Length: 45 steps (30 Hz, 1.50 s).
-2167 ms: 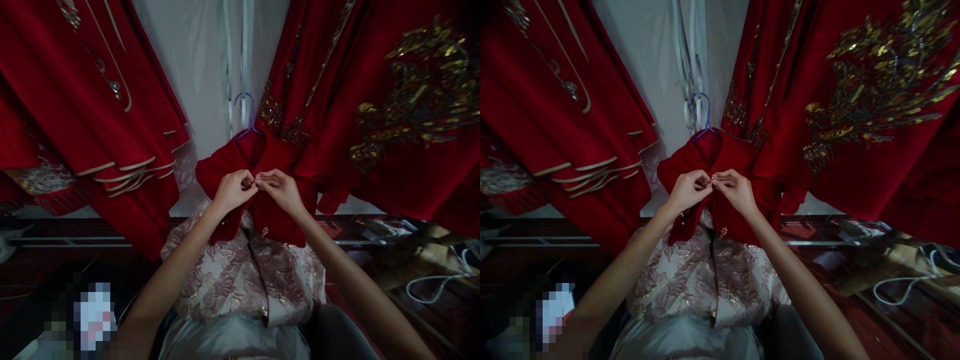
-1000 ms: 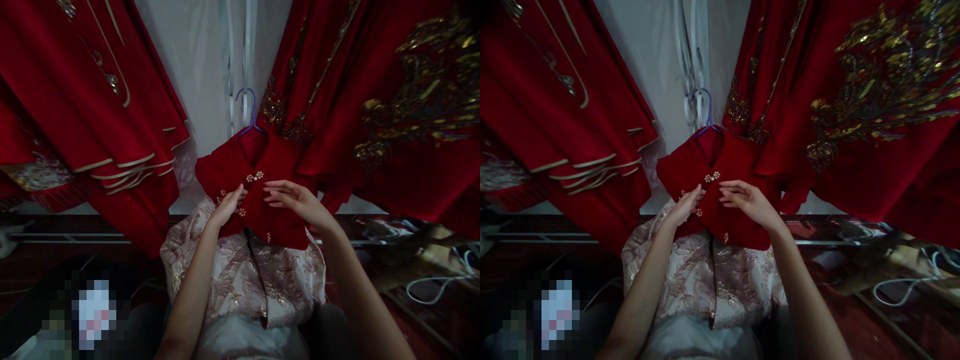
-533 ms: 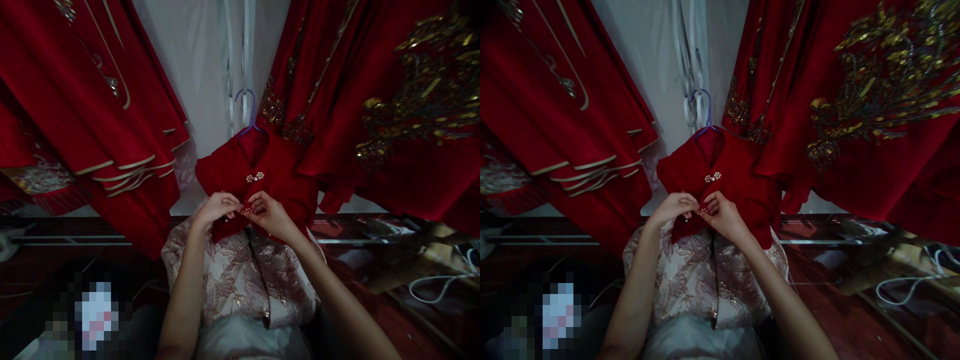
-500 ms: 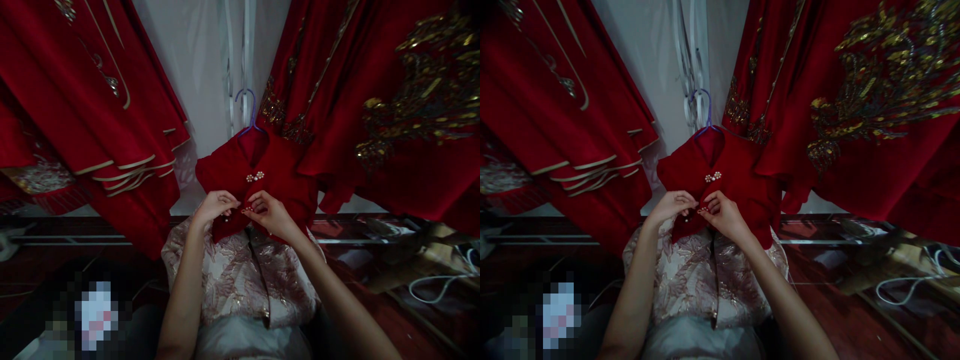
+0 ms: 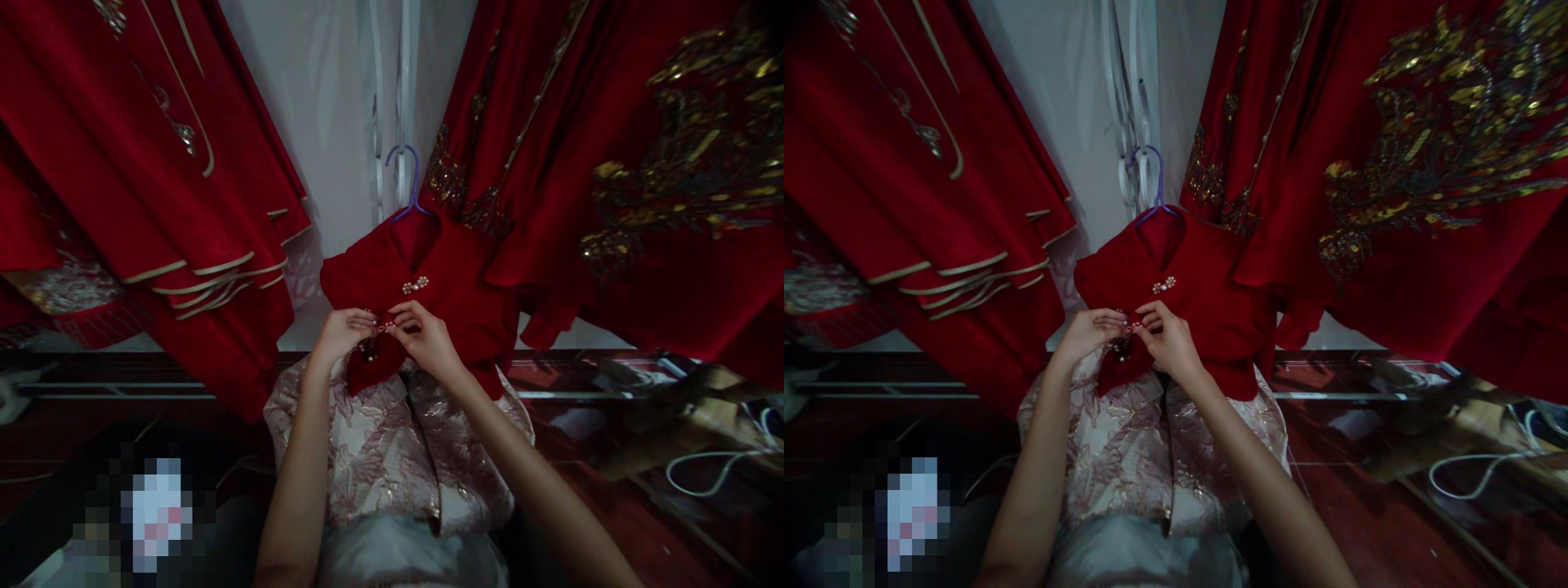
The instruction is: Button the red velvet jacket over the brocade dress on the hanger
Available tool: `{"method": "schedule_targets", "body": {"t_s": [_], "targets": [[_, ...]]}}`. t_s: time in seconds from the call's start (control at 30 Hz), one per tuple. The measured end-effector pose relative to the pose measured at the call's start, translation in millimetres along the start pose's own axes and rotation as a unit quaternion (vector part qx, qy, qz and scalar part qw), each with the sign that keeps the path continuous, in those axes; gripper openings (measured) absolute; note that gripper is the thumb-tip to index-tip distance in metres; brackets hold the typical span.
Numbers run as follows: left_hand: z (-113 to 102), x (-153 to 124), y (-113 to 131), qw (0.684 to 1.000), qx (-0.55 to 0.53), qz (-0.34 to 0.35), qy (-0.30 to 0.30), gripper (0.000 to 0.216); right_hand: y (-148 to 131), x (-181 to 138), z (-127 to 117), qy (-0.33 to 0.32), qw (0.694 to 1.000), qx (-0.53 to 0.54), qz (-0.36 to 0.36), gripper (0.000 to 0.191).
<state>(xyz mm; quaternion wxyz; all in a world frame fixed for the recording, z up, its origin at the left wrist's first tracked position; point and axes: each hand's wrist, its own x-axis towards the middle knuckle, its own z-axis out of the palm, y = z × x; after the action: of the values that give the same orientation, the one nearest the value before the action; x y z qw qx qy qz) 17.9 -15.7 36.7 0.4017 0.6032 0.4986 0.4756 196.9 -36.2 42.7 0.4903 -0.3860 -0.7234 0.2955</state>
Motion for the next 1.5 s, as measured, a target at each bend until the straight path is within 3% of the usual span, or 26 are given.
{"method": "schedule_targets", "body": {"t_s": [0.23, 0.67, 1.0, 1.17, 1.27, 1.33, 1.43, 1.5], "targets": [[-1, -3, 2, 1.000, -0.020, -0.013, 0.009, 0.026, 11, 18, 19, 0.005, 0.998, -0.056, -0.029, 0.019], [-1, -2, 3, 0.999, -0.049, -0.017, 0.012, 0.023, 13, 19, 13, -0.004, 0.998, -0.058, -0.022, 0.023], [3, 0, -4, 0.999, 0.002, 0.005, 0.048, 0.016, 16, 19, 23, 0.030, 0.994, -0.099, -0.046, 0.018], [-3, 0, -6, 0.997, 0.044, 0.054, 0.018, 0.020, 17, 19, 20, 0.049, 0.993, -0.109, -0.021, 0.019], [-11, -3, -13, 0.995, 0.083, 0.052, 0.017, 0.024, 22, 9, 9, 0.025, 0.997, -0.070, 0.001, 0.025], [-17, -7, -19, 0.991, 0.125, 0.035, -0.024, 0.024, 26, -3, -2, 0.002, 0.999, -0.044, 0.016, 0.021], [-21, -13, -26, 0.969, 0.154, -0.030, -0.192, 0.028, 31, -16, -22, -0.033, 0.996, -0.069, 0.047, 0.014], [-17, -16, -28, 0.951, 0.154, -0.067, -0.260, 0.030, 33, -19, -34, -0.090, 0.989, -0.097, 0.060, 0.015]]}}
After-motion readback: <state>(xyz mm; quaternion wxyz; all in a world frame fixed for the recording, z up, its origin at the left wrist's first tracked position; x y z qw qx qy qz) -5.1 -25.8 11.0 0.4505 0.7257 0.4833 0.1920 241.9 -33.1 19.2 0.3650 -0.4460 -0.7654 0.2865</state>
